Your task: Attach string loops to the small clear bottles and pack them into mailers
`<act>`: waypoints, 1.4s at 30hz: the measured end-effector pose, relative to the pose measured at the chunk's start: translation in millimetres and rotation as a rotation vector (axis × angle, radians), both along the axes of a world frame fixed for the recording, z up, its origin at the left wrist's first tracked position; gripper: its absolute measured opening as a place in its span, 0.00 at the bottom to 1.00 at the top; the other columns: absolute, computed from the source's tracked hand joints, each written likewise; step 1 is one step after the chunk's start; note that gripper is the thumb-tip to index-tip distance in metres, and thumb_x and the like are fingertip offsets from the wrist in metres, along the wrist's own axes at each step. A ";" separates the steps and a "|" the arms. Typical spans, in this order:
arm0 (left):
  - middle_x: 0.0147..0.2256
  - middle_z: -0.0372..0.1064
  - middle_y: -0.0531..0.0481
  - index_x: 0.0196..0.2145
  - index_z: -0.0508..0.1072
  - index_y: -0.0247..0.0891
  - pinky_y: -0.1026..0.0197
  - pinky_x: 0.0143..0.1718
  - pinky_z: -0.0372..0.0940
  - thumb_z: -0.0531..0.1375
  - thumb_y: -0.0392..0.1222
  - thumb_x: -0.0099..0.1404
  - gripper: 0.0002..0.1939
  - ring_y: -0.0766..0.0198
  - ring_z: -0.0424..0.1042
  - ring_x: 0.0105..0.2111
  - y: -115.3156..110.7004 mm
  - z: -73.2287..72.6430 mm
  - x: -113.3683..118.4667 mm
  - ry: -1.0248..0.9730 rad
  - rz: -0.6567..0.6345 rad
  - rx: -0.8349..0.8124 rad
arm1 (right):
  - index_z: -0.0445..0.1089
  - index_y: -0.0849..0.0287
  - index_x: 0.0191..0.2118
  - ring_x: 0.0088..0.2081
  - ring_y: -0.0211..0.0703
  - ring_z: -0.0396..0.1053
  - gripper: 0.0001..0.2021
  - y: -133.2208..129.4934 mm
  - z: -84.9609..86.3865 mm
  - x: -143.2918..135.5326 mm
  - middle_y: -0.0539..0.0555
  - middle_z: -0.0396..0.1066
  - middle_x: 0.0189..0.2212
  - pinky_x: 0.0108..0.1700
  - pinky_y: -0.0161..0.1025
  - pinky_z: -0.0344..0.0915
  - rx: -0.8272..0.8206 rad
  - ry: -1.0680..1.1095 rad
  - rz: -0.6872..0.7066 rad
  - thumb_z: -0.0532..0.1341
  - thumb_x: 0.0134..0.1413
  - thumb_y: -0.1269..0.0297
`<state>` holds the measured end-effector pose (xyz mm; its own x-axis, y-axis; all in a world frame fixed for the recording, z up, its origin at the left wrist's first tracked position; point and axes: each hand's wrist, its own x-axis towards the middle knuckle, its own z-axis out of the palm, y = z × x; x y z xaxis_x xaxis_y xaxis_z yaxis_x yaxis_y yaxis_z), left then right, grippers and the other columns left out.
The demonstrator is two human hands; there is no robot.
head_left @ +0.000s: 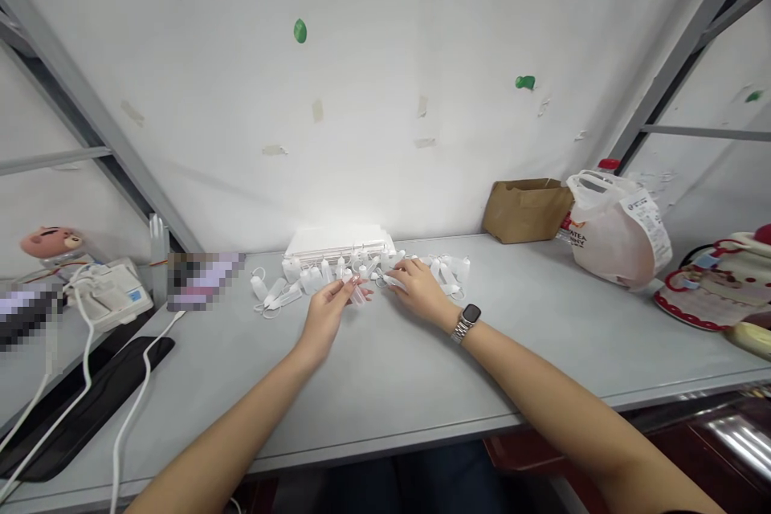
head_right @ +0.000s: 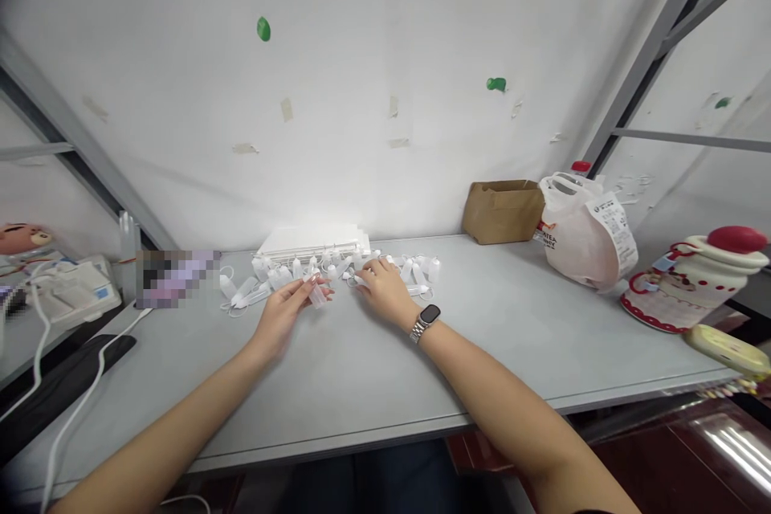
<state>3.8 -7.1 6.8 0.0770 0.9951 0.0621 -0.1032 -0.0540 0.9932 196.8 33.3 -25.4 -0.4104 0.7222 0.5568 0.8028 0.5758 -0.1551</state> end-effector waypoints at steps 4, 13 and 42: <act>0.29 0.74 0.48 0.33 0.74 0.35 0.57 0.44 0.59 0.59 0.54 0.52 0.19 0.59 0.71 0.35 -0.8 2.1 0.8 0.018 0.010 -0.017 | 0.69 0.60 0.39 0.44 0.51 0.57 0.08 4.7 -6.1 -11.4 0.59 0.64 0.41 0.45 0.46 0.56 -0.046 -0.051 -0.005 0.57 0.53 0.71; 0.28 0.73 0.48 0.32 0.73 0.34 0.57 0.42 0.62 0.60 0.52 0.52 0.17 0.61 0.72 0.32 -0.5 0.2 1.7 -0.039 -0.031 -0.024 | 0.67 0.62 0.30 0.39 0.49 0.58 0.07 11.3 -14.2 -9.0 0.60 0.64 0.36 0.42 0.45 0.56 -0.142 0.166 0.011 0.55 0.49 0.79; 0.26 0.67 0.50 0.34 0.70 0.32 0.55 0.35 0.67 0.58 0.53 0.54 0.19 0.63 0.70 0.28 0.3 -5.8 7.4 0.001 -0.140 -0.126 | 0.62 0.59 0.26 0.31 0.42 0.64 0.07 7.2 -2.1 3.2 0.53 0.67 0.27 0.35 0.42 0.62 -0.366 0.899 -0.102 0.56 0.48 0.61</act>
